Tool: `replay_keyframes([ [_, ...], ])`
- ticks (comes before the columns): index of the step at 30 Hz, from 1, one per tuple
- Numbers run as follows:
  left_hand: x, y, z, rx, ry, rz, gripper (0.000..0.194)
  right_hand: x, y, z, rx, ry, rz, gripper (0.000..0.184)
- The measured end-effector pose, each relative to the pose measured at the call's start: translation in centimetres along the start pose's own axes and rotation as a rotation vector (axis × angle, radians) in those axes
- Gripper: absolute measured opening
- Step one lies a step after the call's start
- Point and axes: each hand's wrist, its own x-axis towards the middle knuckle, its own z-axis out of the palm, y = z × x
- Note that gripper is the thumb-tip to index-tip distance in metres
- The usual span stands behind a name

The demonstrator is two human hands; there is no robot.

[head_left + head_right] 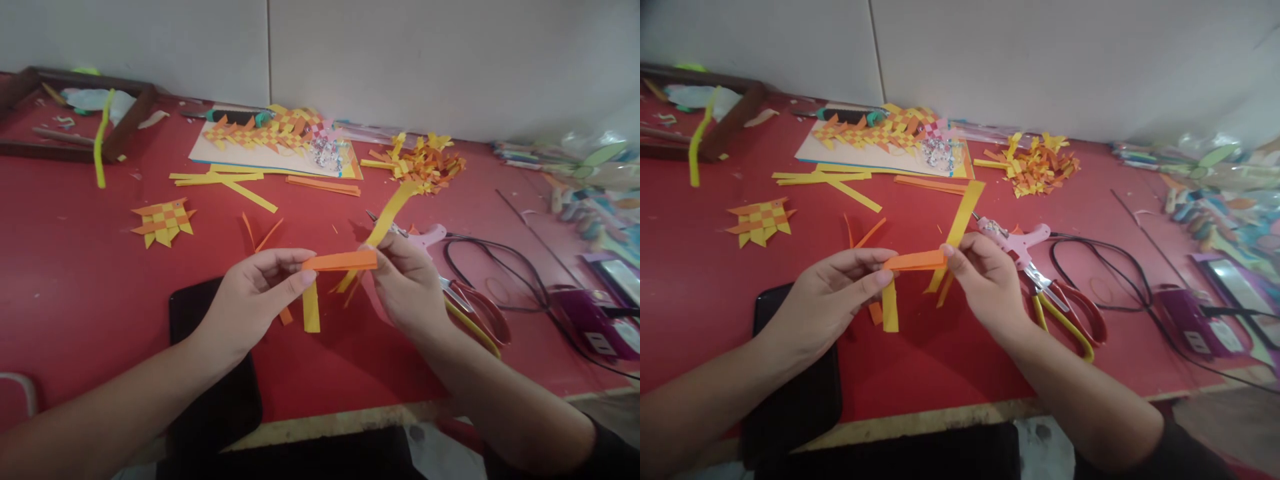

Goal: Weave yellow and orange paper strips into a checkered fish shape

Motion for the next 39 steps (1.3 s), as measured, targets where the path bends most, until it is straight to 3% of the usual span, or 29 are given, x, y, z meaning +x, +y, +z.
replay_keyframes([
  [2, 0.0, 0.0, 0.0, 0.012, 0.012, 0.006, 0.022, 0.0, 0.0, 0.0, 0.156, 0.079, 0.042, 0.019],
  [6, 0.2, -0.2, 0.0, 0.029, 0.056, -0.033, 0.026, -0.1, -0.5, -0.1, 0.175, 0.127, -0.077, 0.016],
  [10, 0.2, -0.1, 0.1, 0.054, 0.067, -0.044, 0.031, -0.6, -0.9, -0.2, 0.147, 0.017, -0.108, 0.023],
  [14, 0.1, 0.0, 0.3, 0.111, 0.039, -0.042, 0.029, -1.1, -0.9, 0.1, 0.192, -0.100, 0.035, 0.023],
  [20, -0.1, -0.2, 0.0, 0.235, -0.020, 0.005, 0.027, -0.8, -0.4, 0.4, 0.324, -0.124, 0.145, 0.015],
  [26, -0.3, -0.2, -0.1, 0.268, -0.072, 0.048, 0.023, -0.5, -0.8, 0.4, 0.265, -0.149, 0.140, 0.026],
  [34, -0.8, -0.4, 0.4, 0.301, -0.164, 0.058, 0.022, -0.8, -2.4, 0.3, 0.177, -0.327, 0.248, 0.031],
  [39, -0.9, -0.1, 0.6, 0.239, -0.180, 0.020, 0.029, -1.0, -2.0, 0.1, 0.075, -0.308, 0.258, 0.032],
])
